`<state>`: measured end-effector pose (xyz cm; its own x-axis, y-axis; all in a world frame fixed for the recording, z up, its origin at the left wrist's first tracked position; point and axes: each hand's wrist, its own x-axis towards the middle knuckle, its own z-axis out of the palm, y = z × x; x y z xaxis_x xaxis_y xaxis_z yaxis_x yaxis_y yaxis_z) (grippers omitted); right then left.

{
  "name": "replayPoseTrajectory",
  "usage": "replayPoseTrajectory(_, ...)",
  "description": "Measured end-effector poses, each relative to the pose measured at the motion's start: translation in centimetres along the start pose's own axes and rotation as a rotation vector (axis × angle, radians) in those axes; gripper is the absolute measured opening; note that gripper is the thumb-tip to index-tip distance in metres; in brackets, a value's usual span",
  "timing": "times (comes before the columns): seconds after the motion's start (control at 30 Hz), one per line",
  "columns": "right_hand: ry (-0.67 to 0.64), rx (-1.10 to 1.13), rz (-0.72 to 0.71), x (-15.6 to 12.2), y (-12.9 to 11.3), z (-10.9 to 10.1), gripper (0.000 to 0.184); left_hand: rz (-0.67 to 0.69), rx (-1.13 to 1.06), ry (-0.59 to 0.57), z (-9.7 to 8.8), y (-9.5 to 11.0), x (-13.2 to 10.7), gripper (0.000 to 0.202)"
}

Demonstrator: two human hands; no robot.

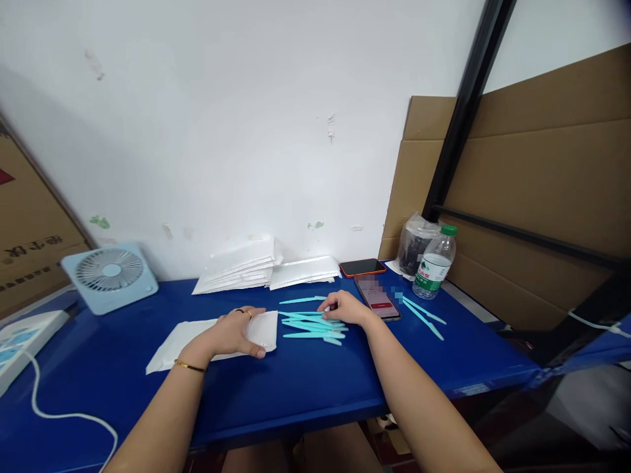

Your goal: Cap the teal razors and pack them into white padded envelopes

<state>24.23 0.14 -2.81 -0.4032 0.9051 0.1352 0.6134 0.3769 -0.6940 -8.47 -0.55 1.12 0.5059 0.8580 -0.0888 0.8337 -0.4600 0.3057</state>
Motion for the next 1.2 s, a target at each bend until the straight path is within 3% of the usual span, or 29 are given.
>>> replayPoseTrajectory(0.1, -0.003, 0.015, -0.047, 0.0, -0.1, -0.6, 0.024, 0.039, -0.135, 0.074, 0.1, 1.1, 0.9, 0.078)
replayPoseTrajectory(0.2, 0.237, -0.078, 0.019, 1.0, 0.1, -1.0, 0.020, 0.135, -0.204, 0.182, 0.5, 3.0, 2.6, 0.055)
replayPoseTrajectory(0.27, 0.323, -0.168, 0.083, 2.1, 0.3, -1.0, 0.017, 0.223, -0.188, 0.180, 1.3, 4.4, 3.8, 0.046)
replayPoseTrajectory(0.37, 0.274, -0.223, 0.122, 3.7, 0.7, -0.6, 0.010, 0.321, -0.140, 0.133, 2.8, 6.1, 4.8, 0.034)
replayPoseTrajectory(0.5, 0.197, -0.187, 0.111, 4.0, 1.3, -0.4, 0.003, 0.346, -0.110, 0.074, 3.6, 7.1, 4.4, 0.024)
replayPoseTrajectory(0.57, 0.168, -0.164, 0.094, 3.5, 1.4, -0.6, 0.006, 0.310, -0.104, 0.113, 3.2, 7.2, 4.2, 0.025)
replayPoseTrajectory(0.7, 0.079, -0.040, 0.005, 2.6, 0.8, -0.9, 0.014, 0.182, -0.048, 0.363, 2.2, 6.7, 5.4, 0.032)
replayPoseTrajectory(0.87, 0.048, 0.064, -0.024, 2.6, -0.1, -0.6, 0.017, 0.195, -0.029, 0.224, 2.5, 5.6, 7.6, 0.023)
replayPoseTrajectory(1.2, 0.035, 0.074, 0.058, 2.5, 1.6, -1.5, 0.020, 0.126, -0.100, 0.208, 3.0, 3.6, 8.5, 0.021)
